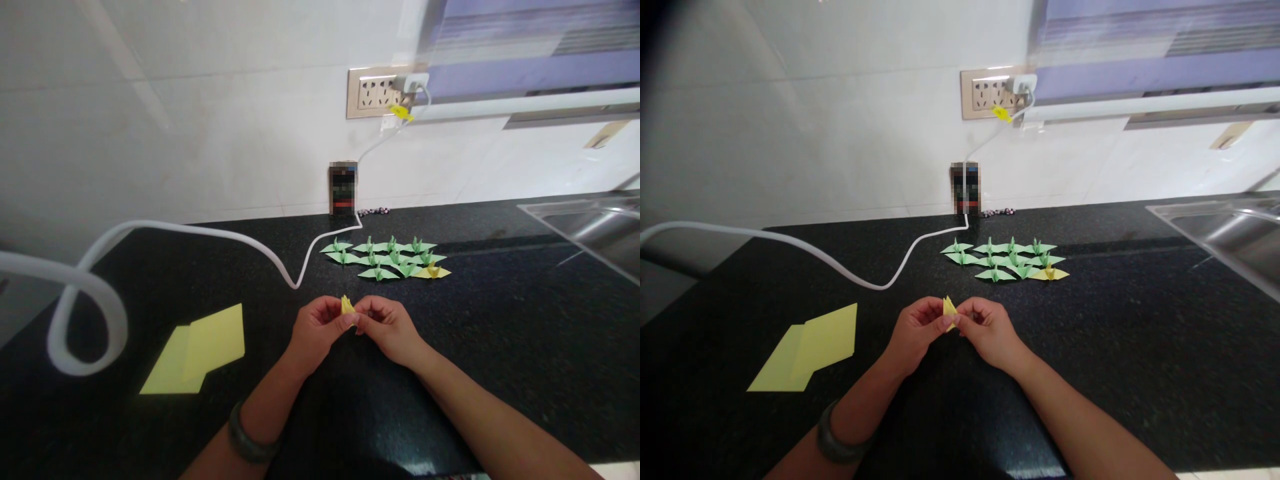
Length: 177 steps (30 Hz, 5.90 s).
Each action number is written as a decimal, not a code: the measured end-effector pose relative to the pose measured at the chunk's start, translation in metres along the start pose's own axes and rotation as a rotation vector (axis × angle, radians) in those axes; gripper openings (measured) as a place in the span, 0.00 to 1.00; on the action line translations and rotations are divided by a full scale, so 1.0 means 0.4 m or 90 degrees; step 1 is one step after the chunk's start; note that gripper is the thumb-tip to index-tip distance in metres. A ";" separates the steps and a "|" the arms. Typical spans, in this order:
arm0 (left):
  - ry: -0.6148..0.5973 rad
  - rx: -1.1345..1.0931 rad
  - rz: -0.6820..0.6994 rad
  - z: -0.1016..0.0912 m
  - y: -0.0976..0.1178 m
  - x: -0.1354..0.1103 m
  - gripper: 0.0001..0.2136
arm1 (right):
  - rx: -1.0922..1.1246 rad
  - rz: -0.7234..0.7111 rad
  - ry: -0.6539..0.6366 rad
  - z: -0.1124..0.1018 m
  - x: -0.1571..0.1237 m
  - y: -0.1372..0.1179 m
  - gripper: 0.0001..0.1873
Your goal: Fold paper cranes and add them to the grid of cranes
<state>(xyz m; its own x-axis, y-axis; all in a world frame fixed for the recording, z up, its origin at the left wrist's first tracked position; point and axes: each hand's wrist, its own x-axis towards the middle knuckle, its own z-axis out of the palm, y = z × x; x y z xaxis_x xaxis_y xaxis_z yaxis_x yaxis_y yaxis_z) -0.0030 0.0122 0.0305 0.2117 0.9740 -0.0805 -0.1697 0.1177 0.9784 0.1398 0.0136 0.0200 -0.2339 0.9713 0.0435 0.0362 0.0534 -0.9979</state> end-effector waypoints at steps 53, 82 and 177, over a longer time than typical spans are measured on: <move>-0.033 -0.080 -0.152 -0.003 -0.015 -0.001 0.12 | -0.113 -0.143 0.051 -0.005 -0.006 0.004 0.08; 0.076 -0.001 -0.153 0.006 -0.016 0.005 0.14 | -0.435 -0.316 -0.053 -0.044 0.005 -0.025 0.05; 0.041 0.008 -0.126 -0.002 -0.025 0.011 0.13 | -0.379 -0.286 0.065 -0.018 0.003 0.012 0.05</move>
<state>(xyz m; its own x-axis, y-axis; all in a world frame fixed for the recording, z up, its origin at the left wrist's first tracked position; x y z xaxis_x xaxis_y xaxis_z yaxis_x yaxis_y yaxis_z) -0.0012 0.0156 0.0199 0.1771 0.9424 -0.2836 -0.1192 0.3066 0.9443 0.1465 0.0167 0.0157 -0.2593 0.8414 0.4742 0.4842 0.5381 -0.6900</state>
